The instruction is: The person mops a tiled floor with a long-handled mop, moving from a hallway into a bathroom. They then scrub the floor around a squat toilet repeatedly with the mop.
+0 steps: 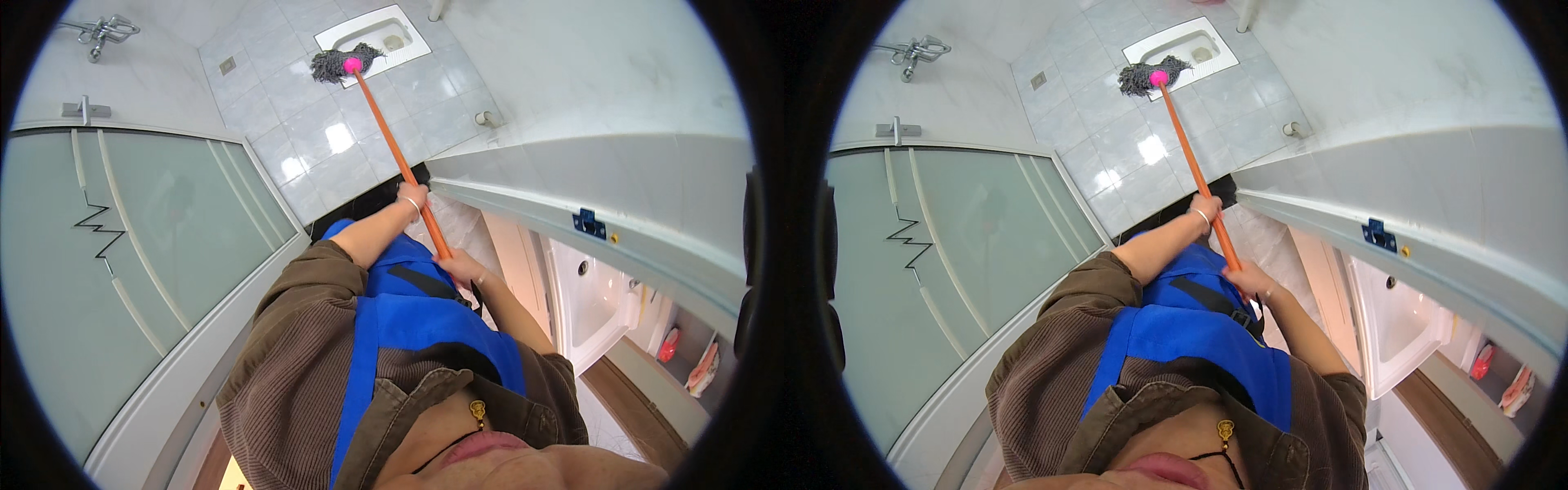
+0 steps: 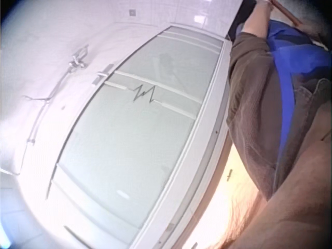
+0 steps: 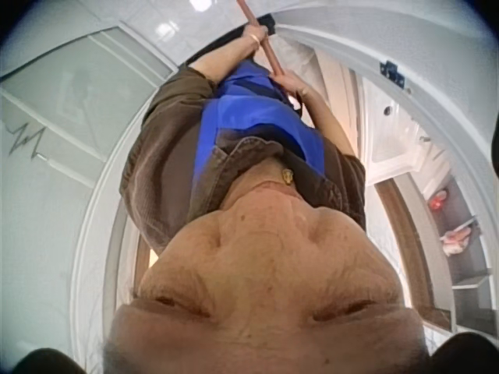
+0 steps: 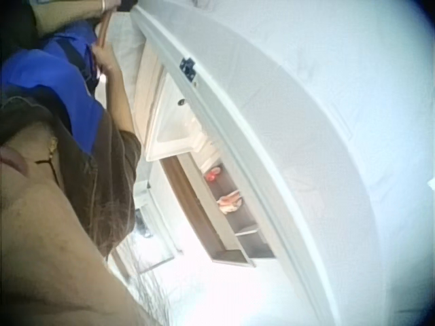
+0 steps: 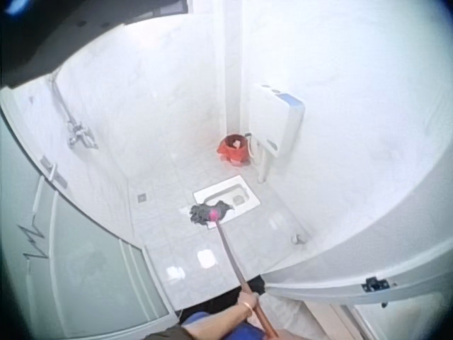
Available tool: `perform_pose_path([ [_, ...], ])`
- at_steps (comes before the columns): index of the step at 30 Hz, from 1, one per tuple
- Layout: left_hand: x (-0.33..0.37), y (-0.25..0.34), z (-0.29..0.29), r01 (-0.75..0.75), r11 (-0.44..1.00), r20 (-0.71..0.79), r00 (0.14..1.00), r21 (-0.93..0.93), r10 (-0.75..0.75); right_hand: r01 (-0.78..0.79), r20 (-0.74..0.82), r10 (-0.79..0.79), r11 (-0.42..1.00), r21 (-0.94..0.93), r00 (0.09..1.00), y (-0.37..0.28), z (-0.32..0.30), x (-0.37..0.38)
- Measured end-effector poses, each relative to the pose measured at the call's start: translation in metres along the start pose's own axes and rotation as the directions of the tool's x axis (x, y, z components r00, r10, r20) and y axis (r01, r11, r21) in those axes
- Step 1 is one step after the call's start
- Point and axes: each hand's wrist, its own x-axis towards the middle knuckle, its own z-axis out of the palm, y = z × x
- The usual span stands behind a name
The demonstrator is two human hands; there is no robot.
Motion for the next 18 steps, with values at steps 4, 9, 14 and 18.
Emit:
perform_pose_path([
  [4, -0.01, 0.04, 0.024, 0.186, 0.952, 0.246, 0.961, -0.245, -0.124, -0.02, -0.057, 0.021, 1.0, 0.009, 0.998, -0.03, -0.036, -0.022],
  [9, 0.06, 0.111, -0.001, 0.197, 0.974, 0.305, 0.94, -0.116, -0.153, 0.047, -0.157, -0.014, 0.976, 0.212, 0.987, -0.104, -0.039, 0.018],
  [14, 0.182, 0.215, -0.077, 0.179, 0.976, 0.479, 0.872, -0.121, -0.101, 0.024, -0.241, 0.001, 0.995, 0.101, 0.971, -0.271, -0.017, 0.093],
  [18, 0.278, 0.352, -0.168, 0.108, 0.962, 0.424, 0.905, -0.25, 0.008, 0.139, -0.314, -0.047, 0.951, 0.277, 0.948, -0.452, 0.023, 0.157],
])
